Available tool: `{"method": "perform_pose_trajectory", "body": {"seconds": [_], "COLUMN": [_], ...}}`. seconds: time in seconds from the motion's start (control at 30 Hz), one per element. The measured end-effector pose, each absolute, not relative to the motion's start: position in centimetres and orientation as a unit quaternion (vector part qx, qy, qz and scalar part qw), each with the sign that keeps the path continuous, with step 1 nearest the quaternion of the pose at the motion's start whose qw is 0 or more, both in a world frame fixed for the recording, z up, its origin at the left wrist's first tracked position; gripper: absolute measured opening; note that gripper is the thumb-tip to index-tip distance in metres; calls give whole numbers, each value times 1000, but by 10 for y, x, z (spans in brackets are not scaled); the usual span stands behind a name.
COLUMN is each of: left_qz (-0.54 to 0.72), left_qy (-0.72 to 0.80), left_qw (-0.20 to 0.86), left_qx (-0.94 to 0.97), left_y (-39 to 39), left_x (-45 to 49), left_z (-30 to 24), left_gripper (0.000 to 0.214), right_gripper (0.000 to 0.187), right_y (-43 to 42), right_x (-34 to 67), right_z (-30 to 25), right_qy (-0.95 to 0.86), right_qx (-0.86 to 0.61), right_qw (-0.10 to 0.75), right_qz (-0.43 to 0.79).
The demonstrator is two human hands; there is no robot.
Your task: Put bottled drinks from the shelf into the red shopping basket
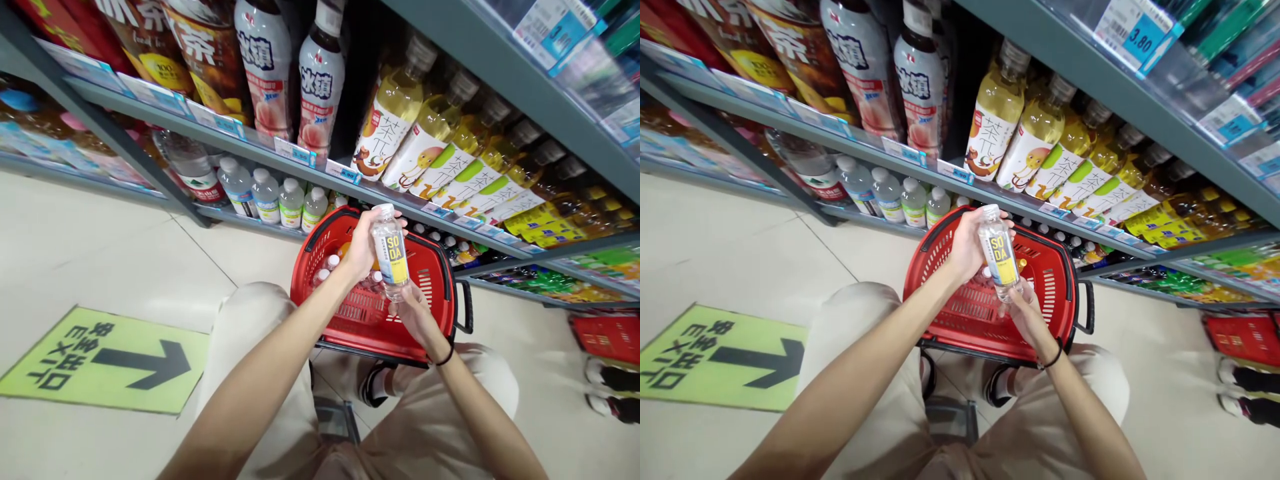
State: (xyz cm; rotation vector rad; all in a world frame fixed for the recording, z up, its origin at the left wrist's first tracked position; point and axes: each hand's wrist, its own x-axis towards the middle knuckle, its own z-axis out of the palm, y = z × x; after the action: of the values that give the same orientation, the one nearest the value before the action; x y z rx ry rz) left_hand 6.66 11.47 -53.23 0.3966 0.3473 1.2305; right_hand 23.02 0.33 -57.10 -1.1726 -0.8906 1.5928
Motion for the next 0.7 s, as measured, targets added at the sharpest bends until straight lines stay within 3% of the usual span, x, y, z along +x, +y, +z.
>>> {"method": "perform_pose_trajectory", "body": {"seconds": [0.3,0.7], "left_qz": [559,541], "left_qy": [145,136], "left_qw": [779,792], "left_qx": [245,247], "left_y": [111,105], "left_x": [68,68], "left_z": [-532,-527], "left_gripper": [52,48], "right_gripper": [41,62], "right_y": [-2,1], "right_x": [231,235], "right_z": [-573,-577], "right_qy": [-314,-267], "right_qx": [-470,-407], "right_qw": [460,419], "right_qz": [685,766]}}
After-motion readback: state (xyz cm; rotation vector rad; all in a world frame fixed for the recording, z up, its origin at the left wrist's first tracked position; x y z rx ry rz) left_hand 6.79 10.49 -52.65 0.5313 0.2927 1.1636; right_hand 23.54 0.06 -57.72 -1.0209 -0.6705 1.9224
